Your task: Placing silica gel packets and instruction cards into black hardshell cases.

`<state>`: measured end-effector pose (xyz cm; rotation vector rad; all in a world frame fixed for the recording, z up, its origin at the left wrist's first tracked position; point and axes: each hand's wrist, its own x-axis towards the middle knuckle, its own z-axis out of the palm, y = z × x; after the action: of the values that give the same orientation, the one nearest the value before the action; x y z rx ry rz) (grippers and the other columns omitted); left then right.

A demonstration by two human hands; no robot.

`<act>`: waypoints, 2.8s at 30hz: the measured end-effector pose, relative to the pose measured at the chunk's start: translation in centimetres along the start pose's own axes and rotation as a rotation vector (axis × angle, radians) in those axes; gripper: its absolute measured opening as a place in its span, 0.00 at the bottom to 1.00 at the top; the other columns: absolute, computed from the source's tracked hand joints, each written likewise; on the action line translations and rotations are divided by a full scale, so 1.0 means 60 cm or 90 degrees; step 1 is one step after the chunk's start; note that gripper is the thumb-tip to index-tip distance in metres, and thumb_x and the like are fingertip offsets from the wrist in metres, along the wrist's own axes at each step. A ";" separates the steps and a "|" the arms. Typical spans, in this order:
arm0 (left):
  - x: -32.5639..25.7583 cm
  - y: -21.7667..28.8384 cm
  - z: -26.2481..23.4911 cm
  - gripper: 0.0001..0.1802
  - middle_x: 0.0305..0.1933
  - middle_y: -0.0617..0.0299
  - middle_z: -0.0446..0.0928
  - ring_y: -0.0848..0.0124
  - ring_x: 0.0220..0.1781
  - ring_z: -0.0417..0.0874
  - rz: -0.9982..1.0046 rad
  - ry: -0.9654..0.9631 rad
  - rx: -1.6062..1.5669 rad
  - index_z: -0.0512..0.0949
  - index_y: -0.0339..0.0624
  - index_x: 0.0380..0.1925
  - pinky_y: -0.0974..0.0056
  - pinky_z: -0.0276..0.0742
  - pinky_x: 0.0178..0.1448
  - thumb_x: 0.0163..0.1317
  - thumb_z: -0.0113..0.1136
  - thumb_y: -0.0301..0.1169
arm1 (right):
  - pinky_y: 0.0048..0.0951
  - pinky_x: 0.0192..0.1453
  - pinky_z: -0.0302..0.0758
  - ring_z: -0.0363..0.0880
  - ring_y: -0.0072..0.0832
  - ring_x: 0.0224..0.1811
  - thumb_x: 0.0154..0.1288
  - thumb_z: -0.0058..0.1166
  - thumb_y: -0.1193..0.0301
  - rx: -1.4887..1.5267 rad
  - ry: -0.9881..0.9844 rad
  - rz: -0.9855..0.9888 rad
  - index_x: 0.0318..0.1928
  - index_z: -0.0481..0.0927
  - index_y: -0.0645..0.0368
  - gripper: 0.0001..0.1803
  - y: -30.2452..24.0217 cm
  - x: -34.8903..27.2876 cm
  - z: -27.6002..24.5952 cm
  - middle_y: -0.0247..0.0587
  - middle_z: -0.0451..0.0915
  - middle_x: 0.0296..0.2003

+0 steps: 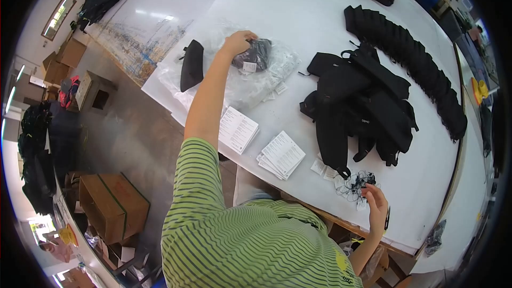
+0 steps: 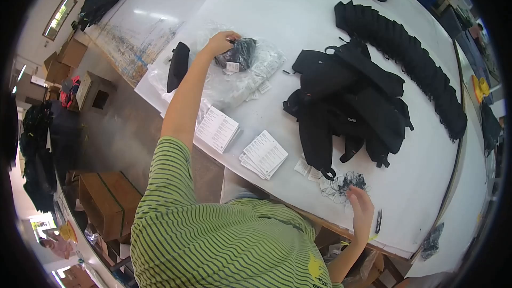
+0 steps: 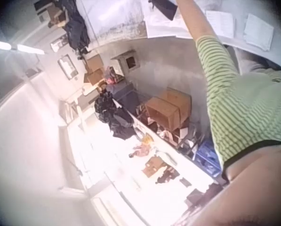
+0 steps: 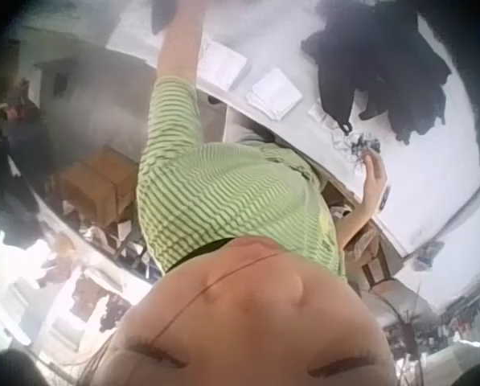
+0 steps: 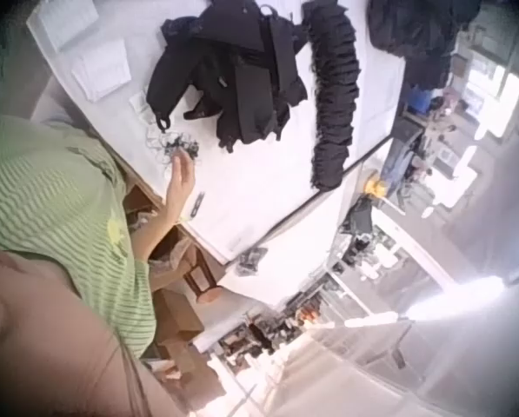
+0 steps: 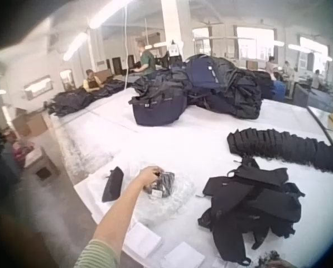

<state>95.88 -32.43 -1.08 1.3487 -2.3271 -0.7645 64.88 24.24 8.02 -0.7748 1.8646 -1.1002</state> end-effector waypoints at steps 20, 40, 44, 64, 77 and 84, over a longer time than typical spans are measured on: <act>-0.083 0.118 -0.095 0.10 0.26 0.60 0.79 0.62 0.33 0.79 0.113 0.241 0.041 0.77 0.43 0.32 0.58 0.74 0.41 0.48 0.63 0.29 | 0.24 0.51 0.70 0.75 0.22 0.42 0.69 0.51 0.71 0.010 0.002 -0.028 0.50 0.77 0.64 0.13 0.013 -0.003 0.005 0.36 0.80 0.38; -0.275 0.466 -0.176 0.08 0.38 0.65 0.78 0.77 0.40 0.77 0.284 0.118 -0.234 0.78 0.38 0.38 0.71 0.71 0.50 0.58 0.61 0.25 | 0.23 0.48 0.71 0.79 0.21 0.41 0.65 0.54 0.74 0.067 0.044 -0.243 0.41 0.81 0.63 0.08 -0.071 0.012 0.059 0.36 0.83 0.35; -0.366 0.535 -0.098 0.10 0.29 0.66 0.75 0.76 0.35 0.74 0.340 -0.051 -0.283 0.78 0.39 0.38 0.69 0.71 0.47 0.55 0.61 0.24 | 0.29 0.57 0.67 0.76 0.31 0.50 0.57 0.61 0.72 0.049 0.062 -0.452 0.42 0.81 0.60 0.12 -0.145 0.017 0.094 0.39 0.79 0.46; -0.501 0.568 0.086 0.06 0.30 0.66 0.76 0.67 0.32 0.73 0.455 -0.024 -0.072 0.79 0.41 0.28 0.65 0.67 0.38 0.51 0.67 0.26 | 0.27 0.25 0.64 0.70 0.26 0.18 0.62 0.57 0.64 0.048 0.002 -0.179 0.29 0.70 0.63 0.15 -0.091 -0.021 0.118 0.40 0.70 0.16; -0.510 0.550 0.104 0.06 0.27 0.66 0.76 0.71 0.26 0.74 0.347 -0.077 -0.075 0.77 0.41 0.26 0.67 0.68 0.35 0.48 0.65 0.24 | 0.45 0.28 0.68 0.76 0.49 0.25 0.63 0.52 0.66 -0.150 0.048 -0.261 0.33 0.69 0.61 0.11 -0.062 -0.029 0.150 0.50 0.75 0.21; -0.522 0.503 0.144 0.05 0.26 0.67 0.75 0.79 0.25 0.73 0.133 0.057 -0.319 0.75 0.38 0.26 0.73 0.68 0.34 0.49 0.61 0.21 | 0.40 0.27 0.67 0.75 0.47 0.24 0.66 0.52 0.65 -0.220 -0.002 -0.257 0.32 0.69 0.61 0.12 -0.062 -0.038 0.169 0.46 0.75 0.20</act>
<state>85.83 9.44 9.50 0.8870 -1.9819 -1.0983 75.18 20.52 9.23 -1.3980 1.9720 -1.0207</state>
